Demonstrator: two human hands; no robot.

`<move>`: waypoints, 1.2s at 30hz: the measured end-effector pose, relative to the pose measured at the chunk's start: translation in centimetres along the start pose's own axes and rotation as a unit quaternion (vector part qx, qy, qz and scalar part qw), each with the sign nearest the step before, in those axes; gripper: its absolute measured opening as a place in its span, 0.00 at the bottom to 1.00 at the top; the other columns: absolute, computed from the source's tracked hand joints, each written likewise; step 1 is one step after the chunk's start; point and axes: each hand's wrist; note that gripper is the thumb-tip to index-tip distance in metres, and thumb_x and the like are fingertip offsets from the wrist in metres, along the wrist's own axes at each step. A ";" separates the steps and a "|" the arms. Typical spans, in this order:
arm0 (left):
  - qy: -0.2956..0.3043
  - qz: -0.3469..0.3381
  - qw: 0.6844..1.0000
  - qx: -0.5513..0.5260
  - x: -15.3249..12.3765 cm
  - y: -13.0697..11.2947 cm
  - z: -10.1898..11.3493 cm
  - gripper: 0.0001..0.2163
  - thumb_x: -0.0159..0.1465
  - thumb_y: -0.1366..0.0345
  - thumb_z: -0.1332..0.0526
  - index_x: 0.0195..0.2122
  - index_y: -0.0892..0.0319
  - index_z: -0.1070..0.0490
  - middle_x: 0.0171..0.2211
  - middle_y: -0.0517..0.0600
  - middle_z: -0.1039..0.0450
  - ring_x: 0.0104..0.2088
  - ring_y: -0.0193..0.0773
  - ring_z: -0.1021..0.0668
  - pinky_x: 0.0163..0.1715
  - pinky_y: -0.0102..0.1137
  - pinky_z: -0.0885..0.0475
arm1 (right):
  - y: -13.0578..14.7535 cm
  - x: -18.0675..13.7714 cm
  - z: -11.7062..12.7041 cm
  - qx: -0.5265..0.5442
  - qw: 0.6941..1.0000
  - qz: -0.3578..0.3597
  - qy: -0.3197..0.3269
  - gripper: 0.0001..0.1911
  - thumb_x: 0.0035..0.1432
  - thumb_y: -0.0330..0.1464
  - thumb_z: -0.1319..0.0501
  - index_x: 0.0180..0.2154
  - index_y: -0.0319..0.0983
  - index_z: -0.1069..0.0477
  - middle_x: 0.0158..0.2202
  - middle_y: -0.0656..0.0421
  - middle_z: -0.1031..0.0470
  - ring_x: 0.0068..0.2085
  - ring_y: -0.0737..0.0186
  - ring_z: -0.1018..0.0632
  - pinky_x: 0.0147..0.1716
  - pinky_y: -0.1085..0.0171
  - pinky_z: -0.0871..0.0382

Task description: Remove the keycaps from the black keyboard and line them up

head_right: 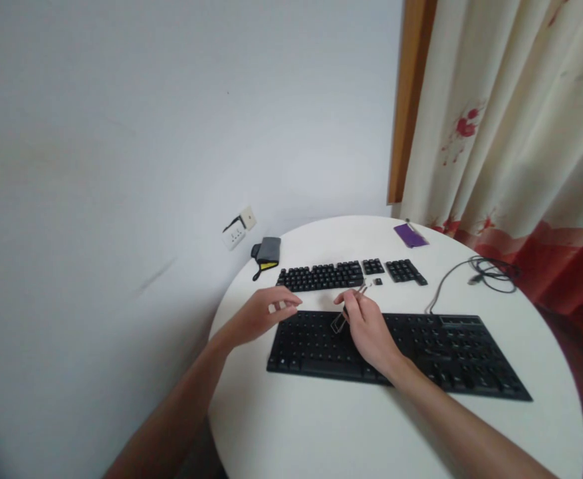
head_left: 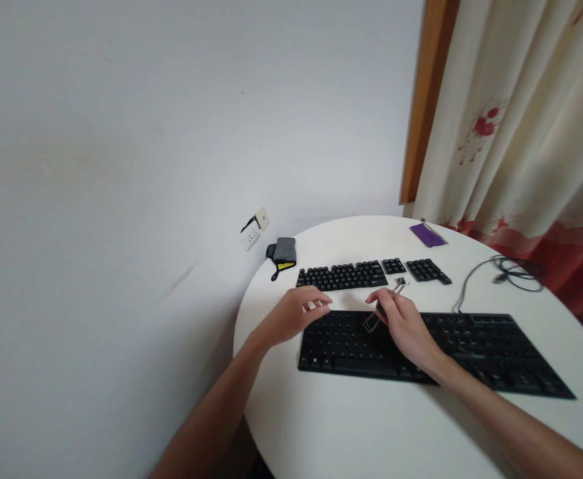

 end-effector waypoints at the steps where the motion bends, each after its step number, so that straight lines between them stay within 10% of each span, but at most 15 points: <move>1: 0.015 0.013 1.000 0.004 -1.3 0.3 -0.1 0.07 0.63 0.64 0.40 0.39 0.55 0.22 0.37 0.49 0.22 0.34 0.35 0.23 0.36 0.28 0.30 | -0.1 -0.2 -0.2 0.006 1.000 0.002 0.015 0.21 0.66 0.47 0.52 0.35 0.41 0.29 0.21 0.63 0.38 0.25 0.63 0.33 0.27 0.65 0.39; 8: 0.034 0.095 0.989 -0.111 -8.5 3.8 -1.4 0.10 0.57 0.65 0.33 0.41 0.57 0.22 0.41 0.52 0.25 0.35 0.35 0.24 0.34 0.28 0.27 | 0.6 -1.8 -3.5 0.086 0.988 0.006 0.127 0.09 0.61 0.39 0.43 0.34 0.40 0.32 0.24 0.62 0.29 0.24 0.66 0.30 0.25 0.67 0.37; 17: -0.002 0.125 0.974 -0.190 -10.9 5.5 -3.6 0.14 0.53 0.66 0.30 0.41 0.58 0.21 0.39 0.52 0.26 0.34 0.35 0.24 0.32 0.28 0.27 | 1.3 -2.8 -9.0 0.132 0.973 -0.088 0.168 0.08 0.55 0.37 0.39 0.31 0.39 0.34 0.20 0.62 0.27 0.19 0.65 0.25 0.17 0.70 0.35; 28: -0.021 0.149 0.965 -0.213 -11.0 5.3 -4.0 0.10 0.50 0.69 0.30 0.34 0.62 0.24 0.34 0.50 0.28 0.34 0.37 0.24 0.34 0.29 0.27 | 2.9 -2.5 -10.5 -0.092 0.968 0.024 0.232 0.09 0.59 0.35 0.42 0.29 0.38 0.31 0.18 0.60 0.26 0.20 0.65 0.25 0.19 0.71 0.40; 36: -0.026 0.136 0.969 -0.204 -11.1 5.5 -4.9 0.08 0.51 0.68 0.30 0.29 0.62 0.27 0.33 0.48 0.29 0.31 0.34 0.27 0.30 0.27 0.33 | 5.8 -1.8 -13.0 -0.392 0.878 0.133 0.241 0.12 0.62 0.34 0.44 0.31 0.35 0.26 0.30 0.47 0.21 0.31 0.55 0.21 0.30 0.64 0.36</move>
Point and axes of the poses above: each hand's wrist, its own x-axis towards the middle knuckle, its own z-axis out of the back of the hand, y = z × x
